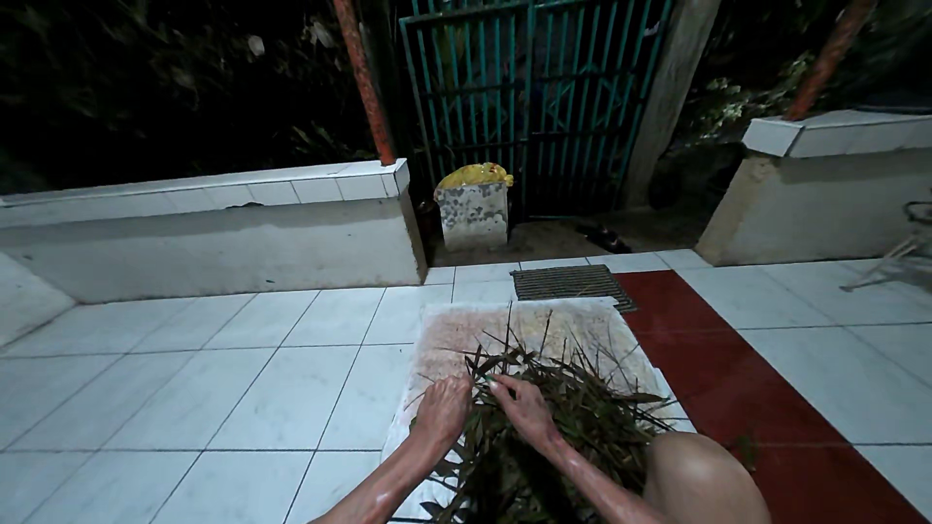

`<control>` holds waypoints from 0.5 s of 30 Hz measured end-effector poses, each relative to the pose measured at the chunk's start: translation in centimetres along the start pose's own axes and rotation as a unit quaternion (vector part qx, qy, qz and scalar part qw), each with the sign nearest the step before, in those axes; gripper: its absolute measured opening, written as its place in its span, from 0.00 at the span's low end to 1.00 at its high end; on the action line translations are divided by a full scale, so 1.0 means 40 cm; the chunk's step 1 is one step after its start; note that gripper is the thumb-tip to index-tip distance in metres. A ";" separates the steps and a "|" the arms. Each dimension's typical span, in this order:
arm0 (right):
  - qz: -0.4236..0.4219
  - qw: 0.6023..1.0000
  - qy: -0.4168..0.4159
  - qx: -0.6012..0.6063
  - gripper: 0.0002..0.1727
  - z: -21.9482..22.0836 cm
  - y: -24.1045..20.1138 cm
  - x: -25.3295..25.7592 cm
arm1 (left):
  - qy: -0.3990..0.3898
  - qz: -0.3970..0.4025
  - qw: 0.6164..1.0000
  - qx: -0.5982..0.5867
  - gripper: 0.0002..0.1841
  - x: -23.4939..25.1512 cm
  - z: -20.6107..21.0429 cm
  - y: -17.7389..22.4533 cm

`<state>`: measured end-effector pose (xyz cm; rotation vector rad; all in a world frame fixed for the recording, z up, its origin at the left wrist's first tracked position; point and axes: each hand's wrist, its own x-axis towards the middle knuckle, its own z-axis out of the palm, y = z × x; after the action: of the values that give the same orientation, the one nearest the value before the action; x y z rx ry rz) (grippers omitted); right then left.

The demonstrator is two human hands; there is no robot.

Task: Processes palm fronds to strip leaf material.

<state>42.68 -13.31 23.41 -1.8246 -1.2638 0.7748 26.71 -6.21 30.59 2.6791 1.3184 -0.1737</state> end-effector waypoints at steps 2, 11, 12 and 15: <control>0.004 1.000 0.005 -0.007 0.25 0.000 0.003 0.001 | 0.001 0.002 1.000 0.001 0.17 0.000 0.003 0.000; 0.020 0.998 0.022 -0.057 0.25 0.001 0.016 -0.001 | -0.010 0.010 1.000 -0.004 0.17 -0.009 0.005 0.001; 0.025 0.998 0.028 -0.060 0.25 -0.002 0.023 0.002 | -0.016 0.010 1.000 -0.007 0.17 -0.012 0.002 0.003; 0.040 0.996 0.044 -0.061 0.25 -0.013 0.046 0.013 | -0.015 0.019 1.000 -0.011 0.17 -0.019 0.005 0.000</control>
<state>44.17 -13.36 22.08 -1.9964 -1.2100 0.6646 26.22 -6.83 30.54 2.6711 1.2524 -0.1928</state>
